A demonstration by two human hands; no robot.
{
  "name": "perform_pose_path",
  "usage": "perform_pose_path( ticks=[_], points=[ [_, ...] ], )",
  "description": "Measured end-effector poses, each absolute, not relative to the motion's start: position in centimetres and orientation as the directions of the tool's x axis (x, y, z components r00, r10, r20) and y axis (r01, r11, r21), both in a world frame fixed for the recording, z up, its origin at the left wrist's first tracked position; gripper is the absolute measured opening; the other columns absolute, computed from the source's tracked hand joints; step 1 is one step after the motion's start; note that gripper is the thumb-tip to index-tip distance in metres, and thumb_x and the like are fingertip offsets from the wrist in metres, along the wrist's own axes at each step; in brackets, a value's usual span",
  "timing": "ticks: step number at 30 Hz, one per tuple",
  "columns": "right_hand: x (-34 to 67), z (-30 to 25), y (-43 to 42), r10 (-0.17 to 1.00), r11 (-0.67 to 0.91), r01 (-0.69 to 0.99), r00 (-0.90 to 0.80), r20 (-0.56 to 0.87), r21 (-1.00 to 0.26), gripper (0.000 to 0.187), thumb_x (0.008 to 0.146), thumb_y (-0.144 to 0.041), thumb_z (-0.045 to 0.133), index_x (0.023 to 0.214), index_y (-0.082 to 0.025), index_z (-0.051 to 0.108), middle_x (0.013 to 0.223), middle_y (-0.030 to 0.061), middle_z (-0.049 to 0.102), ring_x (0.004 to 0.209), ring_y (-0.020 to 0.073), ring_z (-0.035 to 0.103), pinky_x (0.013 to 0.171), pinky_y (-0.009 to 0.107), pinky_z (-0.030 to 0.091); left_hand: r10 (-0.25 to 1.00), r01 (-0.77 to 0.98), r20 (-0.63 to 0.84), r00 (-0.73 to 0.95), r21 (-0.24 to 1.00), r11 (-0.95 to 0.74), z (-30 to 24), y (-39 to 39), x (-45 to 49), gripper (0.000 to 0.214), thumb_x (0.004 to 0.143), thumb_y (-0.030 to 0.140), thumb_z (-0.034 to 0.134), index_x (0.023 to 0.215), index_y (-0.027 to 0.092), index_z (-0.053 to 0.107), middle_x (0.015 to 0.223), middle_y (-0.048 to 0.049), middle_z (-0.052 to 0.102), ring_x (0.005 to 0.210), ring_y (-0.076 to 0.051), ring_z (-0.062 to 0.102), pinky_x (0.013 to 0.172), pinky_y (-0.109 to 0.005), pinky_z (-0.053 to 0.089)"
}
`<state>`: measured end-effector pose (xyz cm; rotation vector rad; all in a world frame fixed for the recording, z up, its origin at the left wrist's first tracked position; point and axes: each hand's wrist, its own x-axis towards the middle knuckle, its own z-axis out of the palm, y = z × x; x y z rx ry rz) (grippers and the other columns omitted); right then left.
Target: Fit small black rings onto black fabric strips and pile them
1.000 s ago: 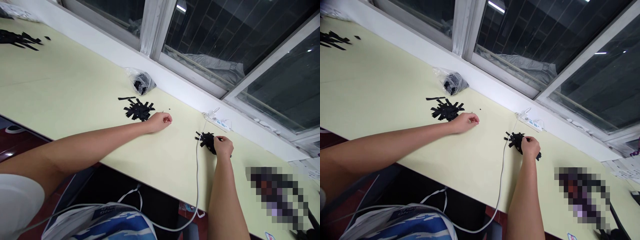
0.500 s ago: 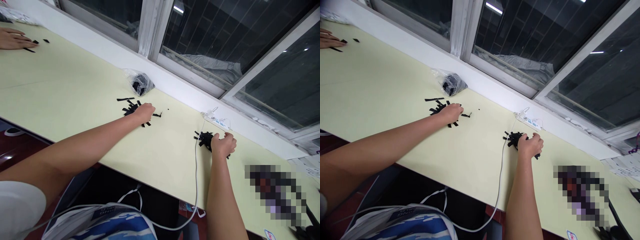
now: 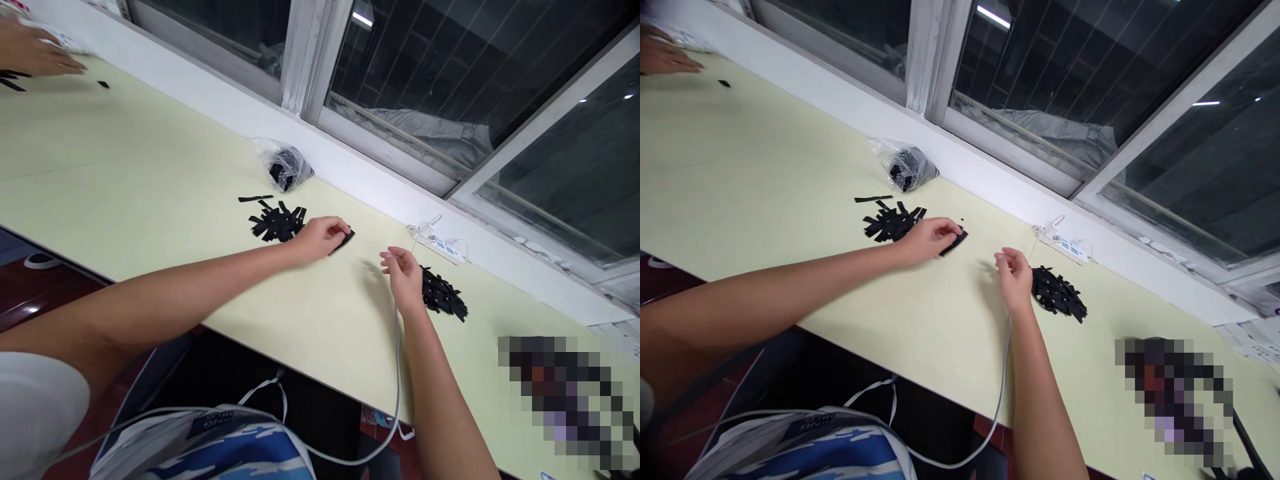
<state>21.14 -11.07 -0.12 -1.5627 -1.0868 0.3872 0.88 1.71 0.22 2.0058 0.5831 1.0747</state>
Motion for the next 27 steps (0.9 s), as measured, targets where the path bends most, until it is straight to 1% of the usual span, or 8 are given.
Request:
perform_pose_path(
  ticks=[3, 6, 11, 15, 19, 22, 24, 27],
  points=[
    [18.7, -0.2, -10.9, 0.956, 0.066, 0.134, 0.274, 0.101, -0.989, 0.045, 0.075, -0.047, 0.073, 0.111, -0.022, 0.061, 0.106, 0.0084, 0.071, 0.092, 0.0224, 0.067, 0.075, 0.036, 0.055, 0.72, -0.14, 0.397, 0.569, 0.91, -0.391, -0.5, 0.1, 2.2, 0.016, 0.085, 0.016, 0.057, 0.096, 0.011, 0.068, 0.092, -0.0079, 0.071, 0.084, -0.015, 0.066, 0.083, -0.032, 0.054],
    [17.2, -0.7, -10.6, 0.982, -0.005, 0.035, 0.189, 0.001, -0.999, 0.047, 0.071, -0.046, 0.08, 0.108, -0.021, 0.064, 0.094, 0.0065, 0.073, 0.086, 0.0206, 0.069, 0.073, 0.035, 0.056, 0.734, -0.153, 0.341, 0.588, 0.937, -0.313, -1.0, -0.3, 2.4, 0.014, 0.083, 0.012, 0.06, 0.093, 0.011, 0.069, 0.09, -0.0081, 0.072, 0.083, -0.015, 0.067, 0.083, -0.033, 0.054],
    [17.0, -1.6, -10.1, 0.958, -0.04, -0.042, 0.281, -0.05, -0.998, 0.046, 0.061, -0.042, 0.087, 0.094, -0.019, 0.065, 0.075, 0.0012, 0.069, 0.065, 0.0149, 0.064, 0.061, 0.03, 0.056, 0.736, -0.156, 0.329, 0.591, 0.942, -0.296, -1.1, 0.1, 2.0, 0.013, 0.081, 0.01, 0.064, 0.093, 0.012, 0.07, 0.093, -0.0086, 0.072, 0.084, -0.014, 0.067, 0.085, -0.032, 0.054],
    [17.6, -1.4, -10.1, 0.936, -0.03, -0.036, 0.349, -0.041, -0.999, 0.043, 0.059, -0.041, 0.088, 0.088, -0.019, 0.065, 0.075, -0.0001, 0.066, 0.066, 0.014, 0.063, 0.056, 0.026, 0.053, 0.762, -0.18, 0.292, 0.578, 0.956, -0.23, -1.0, 0.3, 2.0, 0.015, 0.079, 0.007, 0.063, 0.092, 0.012, 0.069, 0.089, -0.007, 0.071, 0.083, -0.013, 0.066, 0.083, -0.031, 0.054],
    [18.2, -1.2, -10.3, 0.923, -0.036, -0.033, 0.383, -0.046, -0.999, 0.04, 0.061, -0.044, 0.086, 0.086, -0.02, 0.067, 0.077, -0.0014, 0.063, 0.066, 0.0113, 0.06, 0.051, 0.021, 0.047, 0.803, -0.153, 0.236, 0.548, 0.971, -0.182, -1.0, 1.0, 2.1, 0.012, 0.08, 0.01, 0.064, 0.091, 0.012, 0.068, 0.086, -0.0054, 0.069, 0.075, -0.011, 0.064, 0.076, -0.028, 0.053],
    [18.5, -1.1, -10.3, 0.918, -0.032, -0.065, 0.392, -0.055, -0.997, 0.038, 0.061, -0.043, 0.086, 0.085, -0.021, 0.067, 0.075, -0.0038, 0.058, 0.062, 0.0081, 0.055, 0.049, 0.018, 0.043, 0.797, -0.107, 0.278, 0.536, 0.959, -0.263, -1.3, 1.6, 2.0, 0.013, 0.08, 0.013, 0.065, 0.093, 0.012, 0.067, 0.085, -0.0044, 0.067, 0.07, -0.01, 0.062, 0.071, -0.027, 0.052],
    [18.6, -1.1, -10.3, 0.918, -0.037, -0.102, 0.389, -0.074, -0.994, 0.037, 0.062, -0.043, 0.086, 0.085, -0.022, 0.066, 0.068, -0.0059, 0.054, 0.055, 0.0065, 0.05, 0.046, 0.017, 0.04, 0.764, -0.05, 0.398, 0.508, 0.899, -0.435, -1.4, 2.0, 1.7, 0.017, 0.08, 0.011, 0.063, 0.096, 0.013, 0.066, 0.087, -0.0041, 0.067, 0.072, -0.011, 0.061, 0.071, -0.027, 0.051],
    [18.7, -0.7, -10.4, 0.927, -0.058, -0.166, 0.356, -0.115, -0.984, 0.036, 0.064, -0.042, 0.085, 0.085, -0.022, 0.065, 0.061, -0.0069, 0.054, 0.048, 0.0063, 0.046, 0.042, 0.018, 0.037, 0.592, 0.077, 0.624, 0.51, 0.652, -0.754, -1.2, 2.6, 1.1, 0.023, 0.082, 0.008, 0.057, 0.102, 0.016, 0.066, 0.093, -0.0045, 0.067, 0.084, -0.015, 0.061, 0.081, -0.031, 0.05]
  ],
)
